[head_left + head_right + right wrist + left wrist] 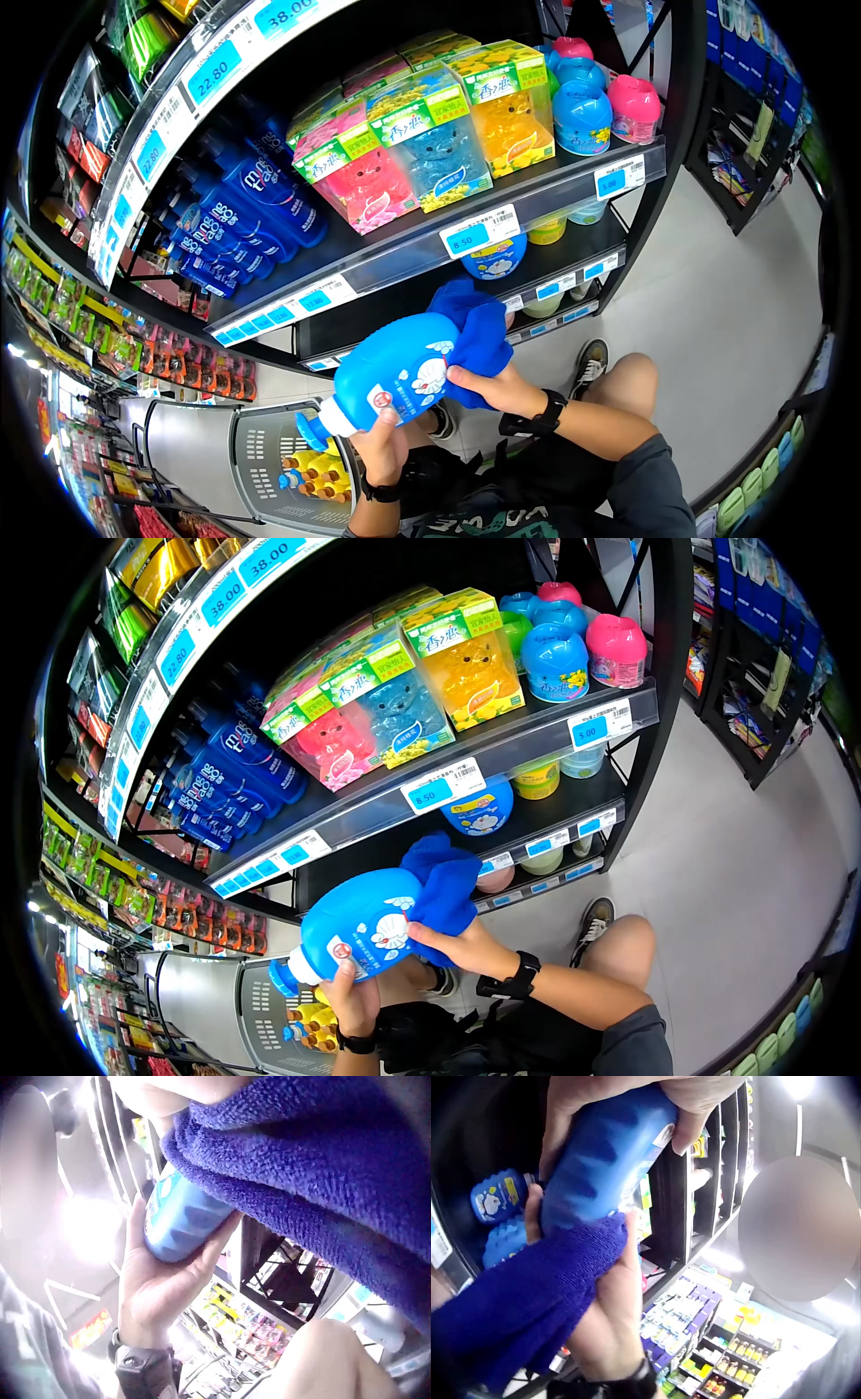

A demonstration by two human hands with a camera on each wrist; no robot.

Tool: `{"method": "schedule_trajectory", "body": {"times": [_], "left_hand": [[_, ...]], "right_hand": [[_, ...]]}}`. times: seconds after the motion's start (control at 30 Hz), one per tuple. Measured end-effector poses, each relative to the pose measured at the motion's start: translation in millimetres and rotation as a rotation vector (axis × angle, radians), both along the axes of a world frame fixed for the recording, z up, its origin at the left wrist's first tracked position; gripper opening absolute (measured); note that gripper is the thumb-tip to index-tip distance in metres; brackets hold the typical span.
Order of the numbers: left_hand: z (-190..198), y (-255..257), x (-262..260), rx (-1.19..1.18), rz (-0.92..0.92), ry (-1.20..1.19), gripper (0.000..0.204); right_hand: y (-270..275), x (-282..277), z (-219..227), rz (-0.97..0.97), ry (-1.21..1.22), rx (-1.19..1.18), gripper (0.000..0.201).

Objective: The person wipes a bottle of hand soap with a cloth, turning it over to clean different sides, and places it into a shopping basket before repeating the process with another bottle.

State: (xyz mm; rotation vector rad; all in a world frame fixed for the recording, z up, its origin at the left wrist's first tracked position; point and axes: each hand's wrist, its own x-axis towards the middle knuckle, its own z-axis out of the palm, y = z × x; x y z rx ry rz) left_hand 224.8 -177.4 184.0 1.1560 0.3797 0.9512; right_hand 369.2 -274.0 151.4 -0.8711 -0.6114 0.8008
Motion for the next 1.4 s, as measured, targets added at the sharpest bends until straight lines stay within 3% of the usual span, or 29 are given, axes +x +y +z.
{"method": "schedule_trajectory", "body": {"times": [0.13,0.23,0.3,0.37,0.43,0.47,0.5,0.57,0.63,0.8,0.9,0.97,1.03,1.1,1.17,1.23,1.3,1.37,1.4], "left_hand": [[4,1,-1,-0.043,0.006,0.053,0.063],[0,2,-1,0.107,-0.010,0.147,0.066],[-8,2,-2,0.195,0.013,0.218,0.069],[-6,4,-4,0.242,0.011,0.306,0.067],[5,4,0,0.621,-0.063,0.464,0.066],[9,-1,4,0.446,-0.162,0.351,0.065],[6,-2,4,0.416,-0.202,0.345,0.065],[-2,-4,3,0.413,-0.232,0.362,0.065],[-9,-5,1,0.425,-0.232,0.377,0.065],[-13,-3,2,0.438,-0.198,0.393,0.065],[-9,-2,5,0.446,-0.190,0.386,0.065],[-2,-5,5,0.312,-0.152,0.380,0.066],[0,-2,2,0.263,-0.133,0.351,0.066],[5,1,1,0.295,-0.106,0.182,0.065],[5,6,-8,0.311,-0.069,0.184,0.070],[6,9,-18,0.309,-0.005,0.172,0.075],[5,11,-25,0.289,0.013,0.143,0.076],[3,14,-33,0.248,0.039,0.088,0.078],[0,17,-40,0.109,-0.016,0.075,0.080]], "right_hand": [[-2,-6,1,-0.112,-0.138,-0.093,0.031],[-3,2,13,-0.124,-0.577,0.037,0.040],[-3,2,7,-0.082,-0.647,0.003,0.049],[-4,6,13,-0.131,-0.890,0.022,0.056],[-5,10,15,-0.143,-0.940,0.028,0.062],[-6,11,17,-0.075,-0.972,0.033,0.064],[-7,11,19,-0.007,-1.004,0.039,0.065],[-8,7,30,-0.086,-1.018,0.085,0.064],[-12,7,32,0.035,-1.276,0.043,0.063],[-9,18,31,-0.160,-1.324,0.161,0.063],[-9,26,21,-0.161,-1.206,0.077,0.064],[-10,30,11,-0.037,-1.092,-0.123,0.064],[-11,33,4,-0.015,-1.048,-0.140,0.060],[-10,33,3,-0.122,-0.955,-0.060,0.055],[-9,34,3,-0.030,-0.829,-0.018,0.050],[-11,32,-3,0.172,-0.487,-0.064,0.046],[-10,32,-8,0.187,-0.494,-0.020,0.057],[-12,29,-2,0.443,-0.082,-0.160,0.075],[-11,31,-3,0.552,-0.060,-0.210,0.086]]}}
